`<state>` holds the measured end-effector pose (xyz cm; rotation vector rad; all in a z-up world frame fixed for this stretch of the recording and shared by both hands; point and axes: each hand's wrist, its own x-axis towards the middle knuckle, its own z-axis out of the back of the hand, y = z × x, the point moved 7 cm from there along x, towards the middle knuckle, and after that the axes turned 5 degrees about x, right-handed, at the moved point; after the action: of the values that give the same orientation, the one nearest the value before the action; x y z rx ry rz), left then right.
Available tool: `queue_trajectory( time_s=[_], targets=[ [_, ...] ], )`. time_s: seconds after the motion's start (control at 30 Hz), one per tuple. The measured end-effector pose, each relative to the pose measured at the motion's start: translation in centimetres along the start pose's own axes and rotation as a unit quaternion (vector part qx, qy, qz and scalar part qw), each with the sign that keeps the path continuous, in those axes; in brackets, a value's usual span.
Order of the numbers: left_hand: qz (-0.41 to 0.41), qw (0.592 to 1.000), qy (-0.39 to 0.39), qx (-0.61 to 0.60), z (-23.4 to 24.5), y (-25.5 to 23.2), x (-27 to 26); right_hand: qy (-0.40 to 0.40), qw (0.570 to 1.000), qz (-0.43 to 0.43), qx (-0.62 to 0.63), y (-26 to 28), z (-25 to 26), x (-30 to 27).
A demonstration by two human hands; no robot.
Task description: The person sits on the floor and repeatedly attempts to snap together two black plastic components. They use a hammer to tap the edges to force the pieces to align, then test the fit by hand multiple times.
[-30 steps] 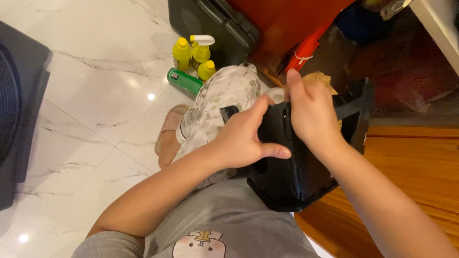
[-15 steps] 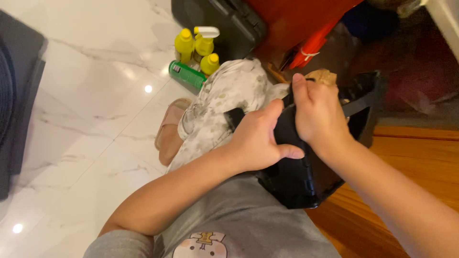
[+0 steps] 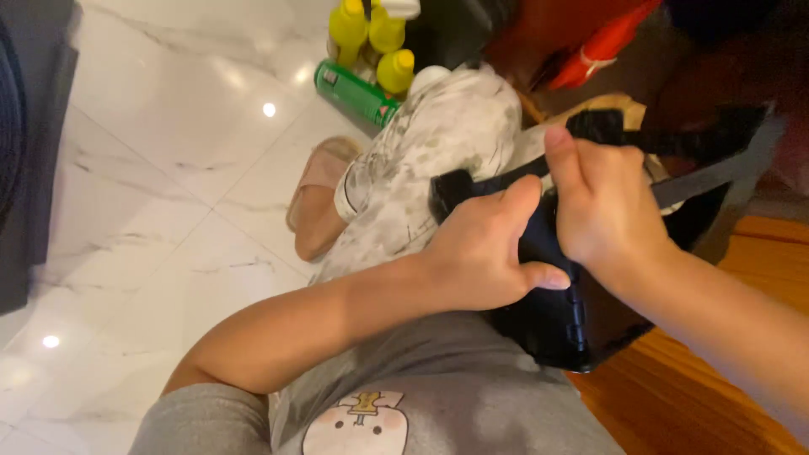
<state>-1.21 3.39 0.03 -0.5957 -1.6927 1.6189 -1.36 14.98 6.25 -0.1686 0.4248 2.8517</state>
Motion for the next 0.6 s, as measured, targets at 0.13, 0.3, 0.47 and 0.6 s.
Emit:
queue_trajectory(
  time_s=[0.13, 0.3, 0.47, 0.6],
  targets=[
    [0.025, 0.998, -0.028, 0.041, 0.3, 0.4, -0.7, 0.002, 0.999, -0.003, -0.046, 0.4, -1.6, 0.2],
    [0.107, 0.994, 0.002, 0.018, 1.6, 1.3, -0.8, 0.008, 0.997, -0.049, 0.063, 1.1, -0.8, 1.3],
    [0.1, 0.985, 0.096, -0.104, 0.9, 2.6, -0.3, 0.03, 0.988, -0.04, 0.147, 0.1, 1.5, 0.8],
    [-0.034, 0.986, 0.104, -0.126, 2.6, 3.2, 0.2, -0.051, 0.991, -0.003, 0.123, -2.2, 3.3, 1.1]
  ],
)
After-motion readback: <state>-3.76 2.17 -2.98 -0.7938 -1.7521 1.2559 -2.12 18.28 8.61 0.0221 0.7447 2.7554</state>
